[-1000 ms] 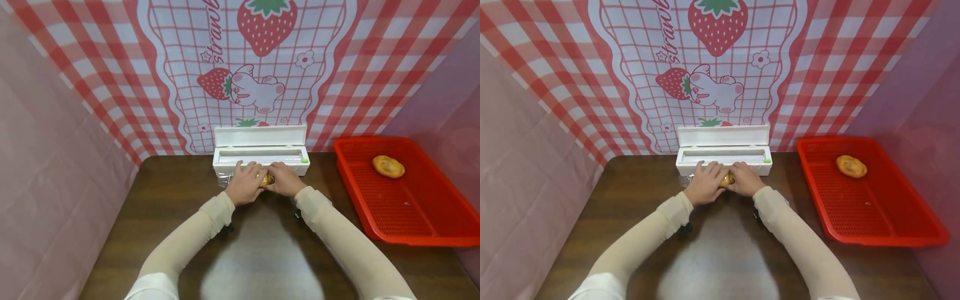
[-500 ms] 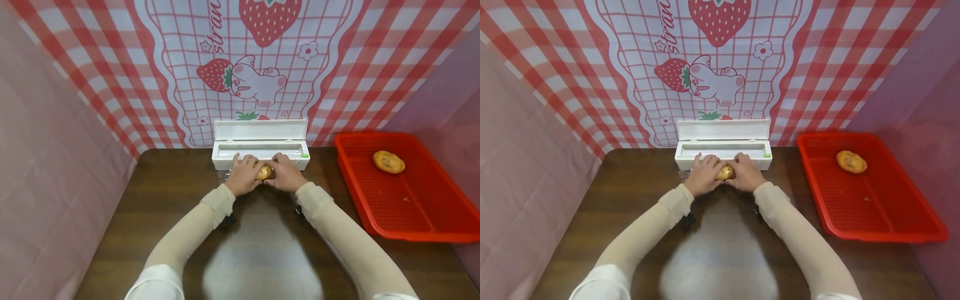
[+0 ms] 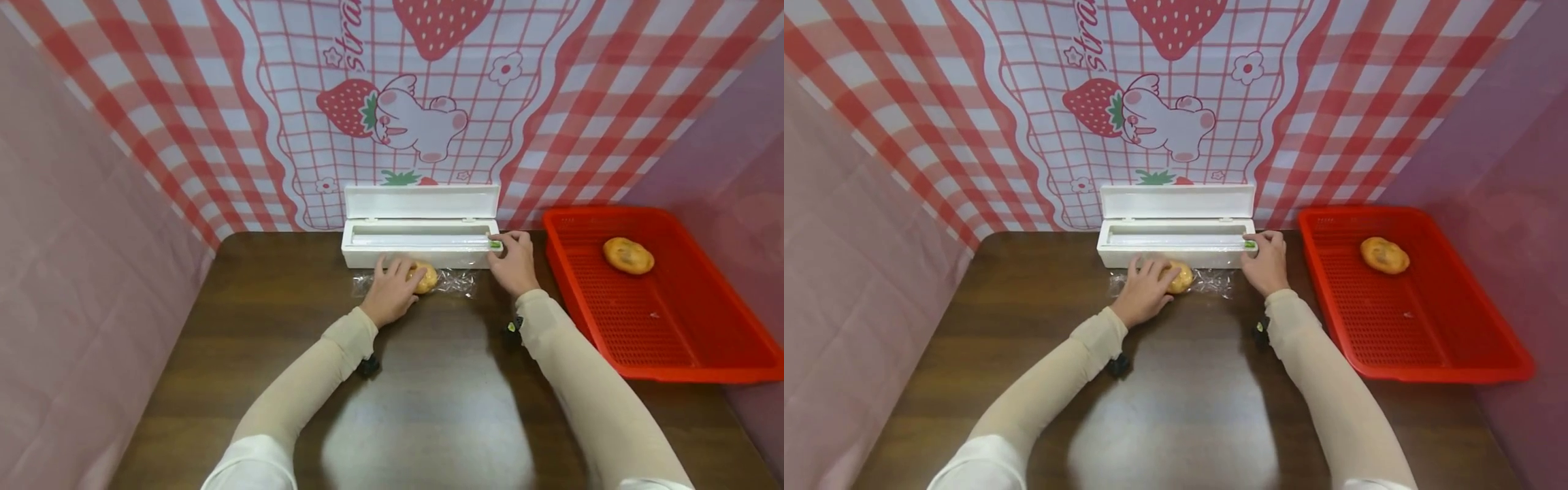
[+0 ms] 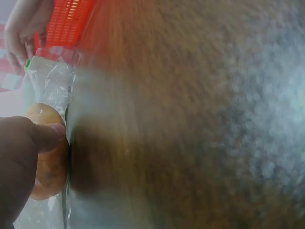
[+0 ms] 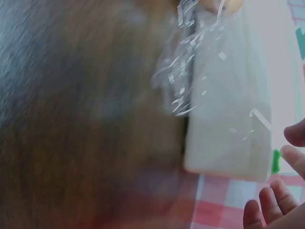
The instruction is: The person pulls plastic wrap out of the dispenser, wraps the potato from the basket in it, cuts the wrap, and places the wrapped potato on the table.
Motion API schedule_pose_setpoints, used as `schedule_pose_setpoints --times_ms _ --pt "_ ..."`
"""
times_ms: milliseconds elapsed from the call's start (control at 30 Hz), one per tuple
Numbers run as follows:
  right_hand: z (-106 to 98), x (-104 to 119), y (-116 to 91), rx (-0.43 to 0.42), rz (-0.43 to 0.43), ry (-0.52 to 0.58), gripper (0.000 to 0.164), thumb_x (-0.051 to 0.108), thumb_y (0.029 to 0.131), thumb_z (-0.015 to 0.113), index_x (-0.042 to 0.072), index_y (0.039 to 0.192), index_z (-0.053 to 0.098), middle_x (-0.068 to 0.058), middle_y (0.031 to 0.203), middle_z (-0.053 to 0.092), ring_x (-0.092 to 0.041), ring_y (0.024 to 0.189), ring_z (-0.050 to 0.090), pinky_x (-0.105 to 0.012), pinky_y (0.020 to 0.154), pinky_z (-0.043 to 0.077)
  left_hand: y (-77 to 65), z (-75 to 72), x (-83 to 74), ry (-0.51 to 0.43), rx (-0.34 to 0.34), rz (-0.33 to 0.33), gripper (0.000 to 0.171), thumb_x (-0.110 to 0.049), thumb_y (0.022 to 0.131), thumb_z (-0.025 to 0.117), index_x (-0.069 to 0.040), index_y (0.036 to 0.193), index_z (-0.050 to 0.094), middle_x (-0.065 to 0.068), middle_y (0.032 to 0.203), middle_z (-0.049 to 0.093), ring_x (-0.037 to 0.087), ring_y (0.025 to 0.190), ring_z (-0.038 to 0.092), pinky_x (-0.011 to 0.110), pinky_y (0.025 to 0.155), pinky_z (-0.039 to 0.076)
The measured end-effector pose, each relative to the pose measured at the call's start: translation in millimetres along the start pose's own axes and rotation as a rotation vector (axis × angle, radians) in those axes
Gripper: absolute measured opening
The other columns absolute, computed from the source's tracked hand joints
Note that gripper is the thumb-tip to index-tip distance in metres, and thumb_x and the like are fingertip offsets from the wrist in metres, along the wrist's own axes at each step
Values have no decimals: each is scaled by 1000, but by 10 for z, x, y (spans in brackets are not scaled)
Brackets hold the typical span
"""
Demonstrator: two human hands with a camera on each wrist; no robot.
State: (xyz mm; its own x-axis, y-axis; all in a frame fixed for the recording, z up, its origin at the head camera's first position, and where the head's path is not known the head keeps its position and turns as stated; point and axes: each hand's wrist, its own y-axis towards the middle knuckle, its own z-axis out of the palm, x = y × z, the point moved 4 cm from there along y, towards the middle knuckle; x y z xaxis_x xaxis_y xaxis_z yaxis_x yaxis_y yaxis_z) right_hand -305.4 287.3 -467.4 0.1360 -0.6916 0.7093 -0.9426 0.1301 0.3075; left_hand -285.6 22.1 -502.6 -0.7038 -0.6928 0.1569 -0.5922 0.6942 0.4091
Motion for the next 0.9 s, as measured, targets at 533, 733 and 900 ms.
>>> schedule_pose_setpoints --times_ms 533,733,900 --pt "-169 -330 208 99 -94 31 30 -1 79 78 -9 107 72 -33 130 45 -48 121 42 -58 101 37 1562 -288 -724 -25 125 17 36 -38 101 60 -30 137 61 -3 121 62 19 111 55 40 87 48" --pt "-54 -362 174 126 -104 68 37 -7 75 73 -9 112 71 -31 126 50 -44 118 46 -56 98 42 1664 -97 -811 -37 154 -53 33 -34 92 73 -26 124 70 -2 111 67 20 103 58 40 82 51" --pt "-147 -358 165 63 -74 155 52 -8 76 70 -8 127 64 -29 123 52 -43 113 48 -55 98 43 1745 -30 -818 -68 69 -100 20 -28 89 74 -21 108 76 -3 103 72 20 95 62 37 74 54"
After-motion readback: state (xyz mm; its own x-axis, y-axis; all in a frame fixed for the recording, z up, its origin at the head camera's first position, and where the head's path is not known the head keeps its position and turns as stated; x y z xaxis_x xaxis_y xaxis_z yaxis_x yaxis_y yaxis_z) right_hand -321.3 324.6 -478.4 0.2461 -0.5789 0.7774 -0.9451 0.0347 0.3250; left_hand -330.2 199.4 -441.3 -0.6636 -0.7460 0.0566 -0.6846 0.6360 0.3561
